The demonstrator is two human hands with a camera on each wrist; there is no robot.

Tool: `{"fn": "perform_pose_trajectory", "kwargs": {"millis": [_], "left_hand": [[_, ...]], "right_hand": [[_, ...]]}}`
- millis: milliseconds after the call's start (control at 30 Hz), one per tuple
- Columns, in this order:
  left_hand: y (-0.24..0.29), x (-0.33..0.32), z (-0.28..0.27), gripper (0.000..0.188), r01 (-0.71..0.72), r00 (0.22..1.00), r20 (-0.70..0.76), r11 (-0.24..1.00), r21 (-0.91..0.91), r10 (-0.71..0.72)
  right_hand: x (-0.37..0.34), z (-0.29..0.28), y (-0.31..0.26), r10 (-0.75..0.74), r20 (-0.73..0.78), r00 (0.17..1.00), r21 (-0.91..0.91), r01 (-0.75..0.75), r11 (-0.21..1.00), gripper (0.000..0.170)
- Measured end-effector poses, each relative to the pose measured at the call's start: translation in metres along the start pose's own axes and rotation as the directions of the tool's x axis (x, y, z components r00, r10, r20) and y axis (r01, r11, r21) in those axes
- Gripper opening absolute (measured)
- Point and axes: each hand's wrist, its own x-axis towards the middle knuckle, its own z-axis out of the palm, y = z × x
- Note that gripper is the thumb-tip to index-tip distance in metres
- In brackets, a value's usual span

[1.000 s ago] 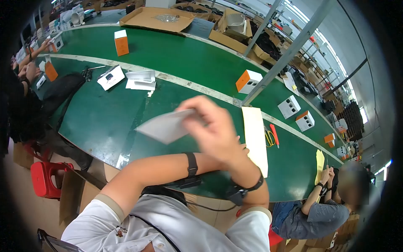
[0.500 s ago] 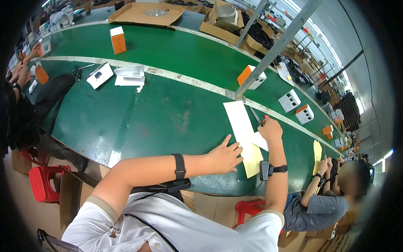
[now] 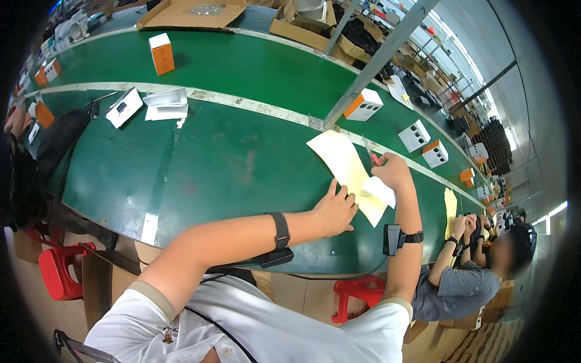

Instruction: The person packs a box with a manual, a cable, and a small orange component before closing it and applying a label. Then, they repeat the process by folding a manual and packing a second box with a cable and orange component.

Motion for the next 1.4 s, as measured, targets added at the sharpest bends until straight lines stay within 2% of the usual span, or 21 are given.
{"fn": "perform_pose_trajectory", "kwargs": {"millis": [167, 367, 500, 567, 633, 667, 700, 767, 833, 900, 967, 1033, 1067, 1100, 1167, 1200, 1233, 1267, 1300, 1367, 1400], "left_hand": [[-0.014, 0.021, 0.003, 0.069, -0.083, 0.997, -0.008, 0.993, -0.088, 0.083], [-0.031, 0.011, -0.008, 0.066, -0.016, 0.996, 0.087, 0.993, -0.118, 0.026], [-0.048, 0.007, 0.004, 0.053, -0.14, 0.983, -0.138, 0.983, -0.122, 0.123], [-0.063, 0.0, -0.002, 0.047, -0.204, 0.953, -0.252, 0.973, -0.111, 0.171], [-0.074, -0.019, -0.03, 0.034, -0.053, 0.996, -0.092, 0.91, -0.412, 0.016], [-0.079, -0.034, -0.036, 0.046, 0.075, 0.968, -0.169, 0.852, -0.518, -0.188], [-0.083, -0.05, -0.047, 0.046, 0.089, 0.967, -0.161, 0.854, -0.512, -0.198], [-0.101, -0.084, -0.076, 0.077, 0.194, 0.784, -0.196, 0.533, -0.824, -0.588], [-0.126, -0.112, -0.084, 0.105, 0.202, 0.73, -0.051, 0.286, -0.937, -0.682], [-0.152, -0.146, -0.094, 0.102, 0.267, 0.622, -0.14, 0.377, -0.887, -0.77], [-0.172, -0.178, -0.107, 0.077, 0.165, 0.47, -0.01, 0.099, -0.981, -0.883], [-0.203, -0.218, -0.116, 0.05, 0.049, 0.565, 0.036, -0.011, -0.999, -0.824], [-0.211, -0.232, -0.118, 0.037, 0.031, 0.501, -0.009, 0.029, -0.999, -0.865], [-0.22, -0.247, -0.118, 0.04, 0.003, 0.474, -0.018, 0.023, -1.0, -0.88], [-0.232, -0.265, -0.113, 0.042, 0.009, 0.387, -0.062, 0.071, -0.997, -0.92], [-0.236, -0.273, -0.114, 0.042, 0.008, 0.378, -0.069, 0.078, -0.997, -0.923], [-0.238, -0.281, -0.115, 0.039, 0.016, 0.4, 0.006, 0.001, -1.0, -0.917], [-0.239, -0.286, -0.115, 0.037, 0.025, 0.421, 0.081, -0.077, -0.997, -0.903], [-0.242, -0.29, -0.115, 0.037, 0.021, 0.417, 0.077, -0.075, -0.997, -0.906], [-0.244, -0.295, -0.11, 0.032, -0.191, 0.504, 0.0, -0.112, -0.975, -0.864], [-0.24, -0.295, -0.114, 0.032, -0.199, 0.501, 0.001, -0.117, -0.973, -0.866]], "right_hand": [[0.006, 0.018, -0.006, -0.038, 0.062, 0.997, -0.027, 0.039, 0.999, 0.03], [0.026, 0.046, -0.001, -0.047, 0.098, 0.994, -0.14, 0.061, 0.988, 0.03], [0.033, 0.042, -0.009, 0.028, 0.082, 0.996, -0.195, -0.011, 0.981, 0.039], [0.034, 0.036, -0.017, -0.047, 0.042, 0.998, -0.252, 0.056, 0.966, 0.035], [0.023, 0.023, -0.049, -0.052, -0.132, 0.99, 0.106, 0.066, 0.992, 0.024], [0.016, 0.022, -0.068, -0.112, -0.166, 0.98, 0.228, 0.149, 0.962, 0.014], [0.01, 0.026, -0.086, -0.119, -0.161, 0.98, 0.239, 0.156, 0.958, 0.014], [-0.001, 0.037, -0.133, -0.175, -0.284, 0.943, 0.594, 0.316, 0.74, 0.013], [-0.015, 0.051, -0.189, -0.21, -0.335, 0.919, 0.772, 0.395, 0.499, 0.012], [-0.022, 0.065, -0.234, -0.266, -0.299, 0.916, 0.876, 0.374, 0.303, 0.02], [-0.023, 0.078, -0.269, -0.312, -0.295, 0.903, 0.91, 0.365, 0.196, 0.027], [-0.03, 0.082, -0.298, -0.407, -0.202, 0.891, 0.929, 0.306, 0.208, 0.031], [-0.033, 0.083, -0.311, -0.478, -0.113, 0.871, 0.935, 0.256, 0.245, 0.035], [-0.035, 0.086, -0.322, -0.557, -0.009, 0.831, 0.97, 0.142, 0.196, 0.04], [-0.031, 0.083, -0.336, -0.586, 0.143, 0.798, 0.813, 0.243, 0.53, 0.037], [-0.033, 0.087, -0.345, -0.595, 0.139, 0.792, 0.814, 0.251, 0.524, 0.037], [-0.039, 0.097, -0.353, -0.6, -0.133, 0.789, 0.715, 0.495, 0.493, 0.034], [-0.041, 0.107, -0.359, -0.594, -0.391, 0.703, 0.545, 0.697, 0.465, 0.032], [-0.041, 0.113, -0.365, -0.677, -0.551, 0.489, 0.309, 0.872, 0.379, 0.036], [-0.046, 0.125, -0.367, -0.745, -0.565, 0.355, 0.123, 0.929, 0.349, 0.039], [-0.05, 0.127, -0.367, -0.752, -0.557, 0.352, 0.12, 0.93, 0.347, 0.039]]}}
